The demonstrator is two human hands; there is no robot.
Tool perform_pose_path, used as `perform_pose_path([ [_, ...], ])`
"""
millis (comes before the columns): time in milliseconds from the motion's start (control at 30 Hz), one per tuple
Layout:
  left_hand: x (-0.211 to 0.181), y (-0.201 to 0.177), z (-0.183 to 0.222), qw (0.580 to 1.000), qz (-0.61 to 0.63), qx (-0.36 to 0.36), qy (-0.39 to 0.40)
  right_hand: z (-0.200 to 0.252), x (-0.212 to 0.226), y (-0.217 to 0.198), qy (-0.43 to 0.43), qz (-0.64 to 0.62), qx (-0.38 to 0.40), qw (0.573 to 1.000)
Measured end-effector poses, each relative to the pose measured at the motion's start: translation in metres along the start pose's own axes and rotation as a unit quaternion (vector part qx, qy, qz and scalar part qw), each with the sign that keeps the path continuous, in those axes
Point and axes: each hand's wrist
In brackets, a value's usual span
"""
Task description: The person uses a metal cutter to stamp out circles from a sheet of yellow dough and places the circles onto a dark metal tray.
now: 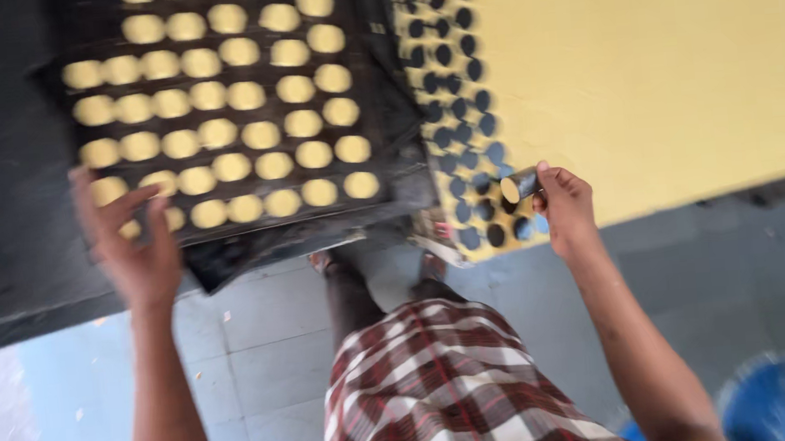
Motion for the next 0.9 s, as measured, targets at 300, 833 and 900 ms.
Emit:
perform_pose_path([
  [300, 0.110, 0.029, -0.118, 0.981, 0.162, 0.041, -0.097, -0.033, 0.076, 0.354, -0.077, -0.037, 0.352, 0.932],
  [833, 0.226, 0.113, -0.219, 0.983, -0.028, 0.174, 0.041, -0.107, 0.060, 0.380, -0.367, -0.032, 0.185, 0.911],
  [900, 0.228, 0.117, -0.220, 0.983, -0.025, 0.183, 0.012, -0.066, 0.062, 0.294, -0.383, 0.073, 0.076, 0.918],
])
Point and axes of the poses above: each hand's wrist, its own z-axis away from the middle knuckle, its own y-axis out of the palm, x = y × z, and after that the axes turned 5 degrees about -y, right-handed
